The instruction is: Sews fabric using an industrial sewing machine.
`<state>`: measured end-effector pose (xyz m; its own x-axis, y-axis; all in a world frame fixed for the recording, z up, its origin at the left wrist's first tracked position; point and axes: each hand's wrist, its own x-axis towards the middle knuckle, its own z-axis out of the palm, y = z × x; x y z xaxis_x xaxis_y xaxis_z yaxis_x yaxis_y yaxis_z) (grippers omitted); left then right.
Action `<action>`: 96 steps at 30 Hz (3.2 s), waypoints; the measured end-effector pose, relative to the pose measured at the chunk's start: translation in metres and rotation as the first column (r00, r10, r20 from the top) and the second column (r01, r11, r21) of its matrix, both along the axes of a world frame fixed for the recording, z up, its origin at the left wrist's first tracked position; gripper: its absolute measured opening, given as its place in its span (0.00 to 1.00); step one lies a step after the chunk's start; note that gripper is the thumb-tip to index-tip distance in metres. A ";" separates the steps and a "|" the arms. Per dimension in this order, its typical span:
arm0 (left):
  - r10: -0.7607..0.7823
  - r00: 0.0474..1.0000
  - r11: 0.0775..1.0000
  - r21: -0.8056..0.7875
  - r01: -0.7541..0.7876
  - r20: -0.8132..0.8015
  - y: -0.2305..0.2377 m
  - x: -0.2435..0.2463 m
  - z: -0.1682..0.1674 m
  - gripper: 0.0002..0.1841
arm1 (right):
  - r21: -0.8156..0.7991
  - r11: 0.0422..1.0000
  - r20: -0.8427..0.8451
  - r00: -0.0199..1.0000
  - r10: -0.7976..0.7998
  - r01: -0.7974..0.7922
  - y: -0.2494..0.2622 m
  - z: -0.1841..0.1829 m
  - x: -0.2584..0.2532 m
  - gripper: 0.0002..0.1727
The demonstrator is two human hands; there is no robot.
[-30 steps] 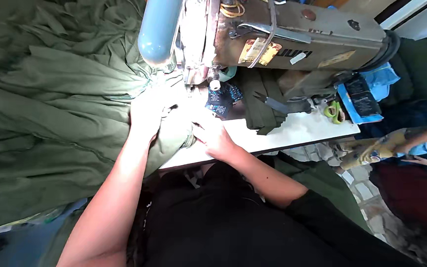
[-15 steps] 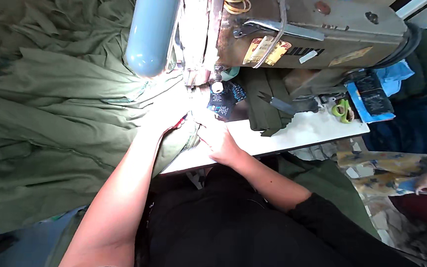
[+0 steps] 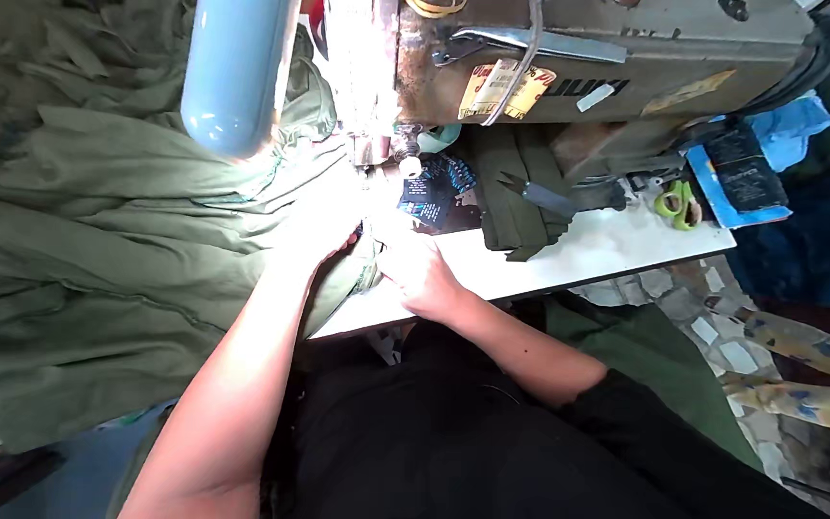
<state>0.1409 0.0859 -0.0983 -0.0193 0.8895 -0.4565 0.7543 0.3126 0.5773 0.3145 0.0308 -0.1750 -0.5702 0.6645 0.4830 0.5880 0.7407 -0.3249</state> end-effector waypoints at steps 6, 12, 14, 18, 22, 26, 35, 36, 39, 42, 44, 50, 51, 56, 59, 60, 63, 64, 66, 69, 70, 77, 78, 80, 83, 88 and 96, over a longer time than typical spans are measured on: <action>-0.008 1.000 1.000 0.024 0.008 -0.014 0.001 0.002 -0.005 0.14 | 0.031 1.000 -0.005 1.000 -0.005 0.005 0.000 -0.001 -0.001 0.09; -0.009 1.000 0.999 0.036 0.009 -0.020 0.000 0.005 -0.002 0.14 | 0.031 1.000 0.006 1.000 -0.006 0.006 -0.001 0.001 -0.001 0.09; -0.012 1.000 0.999 0.049 0.013 -0.017 0.000 0.004 -0.004 0.15 | 0.031 0.999 0.003 1.000 -0.016 0.016 -0.001 0.000 -0.001 0.09; -0.012 1.000 0.997 0.071 0.012 -0.002 -0.002 0.003 -0.008 0.15 | 0.007 0.999 0.012 0.999 -0.039 0.039 -0.003 0.000 0.000 0.10; -0.030 0.992 0.993 0.109 0.043 -0.119 -0.006 0.005 -0.010 0.15 | 0.015 1.000 0.035 0.999 -0.016 0.016 -0.006 0.001 0.001 0.09; -0.068 0.952 0.942 0.294 0.160 -0.298 -0.018 0.010 -0.005 0.18 | 0.039 0.998 0.093 0.995 0.045 -0.049 -0.004 0.007 0.003 0.08; -0.474 0.747 0.401 0.641 0.654 -0.466 -0.029 -0.015 -0.062 0.29 | 0.010 0.987 0.212 0.965 0.153 -0.158 0.000 0.028 0.004 0.05; -0.489 0.734 0.401 0.625 0.669 -0.471 -0.029 -0.017 -0.060 0.30 | -0.003 0.988 0.228 0.962 0.150 -0.154 -0.001 0.030 0.003 0.05; -0.516 0.685 0.407 0.557 0.724 -0.515 -0.029 -0.023 -0.054 0.31 | -0.026 0.989 0.278 0.949 0.146 -0.144 -0.003 0.037 0.001 0.06; -0.500 0.680 0.426 0.530 0.733 -0.537 -0.032 -0.029 -0.057 0.32 | -0.043 0.989 0.257 0.955 0.148 -0.142 -0.002 0.038 0.000 0.06; -0.492 0.685 0.435 0.530 0.728 -0.537 -0.035 -0.029 -0.059 0.32 | -0.076 0.987 0.248 0.956 0.155 -0.140 -0.003 0.040 0.000 0.07; -0.493 0.689 0.470 0.504 0.725 -0.531 -0.031 -0.028 -0.061 0.33 | -0.090 0.987 0.356 0.921 0.157 -0.133 -0.001 0.043 0.001 0.07; -0.492 0.698 0.460 0.526 0.716 -0.520 -0.030 -0.029 -0.063 0.32 | -0.096 0.987 0.370 0.915 0.157 -0.131 -0.001 0.044 0.001 0.07; -0.480 0.786 0.331 0.750 0.573 -0.390 -0.031 -0.036 -0.072 0.24 | -0.037 0.988 0.288 0.945 0.152 -0.147 0.001 0.036 0.001 0.08; -0.486 0.781 0.354 0.728 0.586 -0.392 -0.030 -0.037 -0.073 0.25 | -0.005 0.989 0.267 0.953 0.143 -0.148 0.003 0.031 0.000 0.08; -0.486 0.782 0.356 0.729 0.585 -0.390 -0.029 -0.037 -0.073 0.24 | -0.002 0.990 0.263 0.956 0.134 -0.138 0.004 0.031 -0.001 0.08; -0.481 0.788 0.362 0.731 0.578 -0.384 -0.026 -0.037 -0.072 0.24 | -0.038 0.994 0.281 0.953 0.112 -0.106 0.005 0.034 -0.003 0.07; -0.481 0.787 0.351 0.739 0.576 -0.385 -0.024 -0.037 -0.072 0.25 | -0.035 0.995 0.292 0.951 0.101 -0.095 0.006 0.034 -0.003 0.08; -0.482 0.785 0.334 0.746 0.576 -0.389 -0.020 -0.037 -0.070 0.25 | 0.006 0.996 0.282 0.956 0.079 -0.085 0.010 0.030 -0.004 0.09; -0.478 0.787 0.320 0.756 0.570 -0.391 -0.013 -0.037 -0.071 0.25 | 0.006 0.997 0.239 0.968 0.073 -0.076 0.017 0.027 -0.005 0.09; -0.473 0.786 0.333 0.745 0.577 -0.397 -0.011 -0.037 -0.070 0.25 | -0.030 0.997 0.250 0.965 0.075 -0.070 0.020 0.029 -0.005 0.10; -0.440 0.796 0.363 0.728 0.581 -0.416 0.007 -0.035 -0.065 0.24 | -0.203 0.979 0.380 0.924 0.054 0.026 0.043 0.040 -0.015 0.09; -0.433 0.800 0.377 0.723 0.579 -0.415 0.009 -0.035 -0.065 0.23 | -0.199 0.980 0.370 0.928 0.048 0.029 0.047 0.037 -0.016 0.10; -0.430 0.809 0.407 0.714 0.569 -0.400 0.012 -0.033 -0.064 0.23 | -0.191 0.981 0.346 0.937 0.045 0.023 0.053 0.033 -0.015 0.12; -0.422 0.809 0.422 0.701 0.575 -0.410 0.014 -0.034 -0.064 0.24 | -0.166 0.986 0.289 0.956 0.046 0.003 0.055 0.032 -0.014 0.14; -0.233 0.952 0.641 0.705 0.304 -0.199 -0.064 -0.005 -0.036 0.17 | -0.139 0.990 0.146 0.989 0.028 -0.008 0.054 0.028 -0.009 0.16; -0.026 0.975 0.829 0.541 0.145 -0.222 -0.088 0.018 -0.044 0.30 | -0.366 0.912 0.188 0.974 -0.123 0.186 0.061 0.035 -0.017 0.21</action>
<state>0.1589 -0.0021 -0.1426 0.0327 0.9928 0.1148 0.8789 -0.0833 0.4696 0.2979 0.0920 -0.1401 -0.4935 0.8651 0.0893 0.7516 0.4759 -0.4567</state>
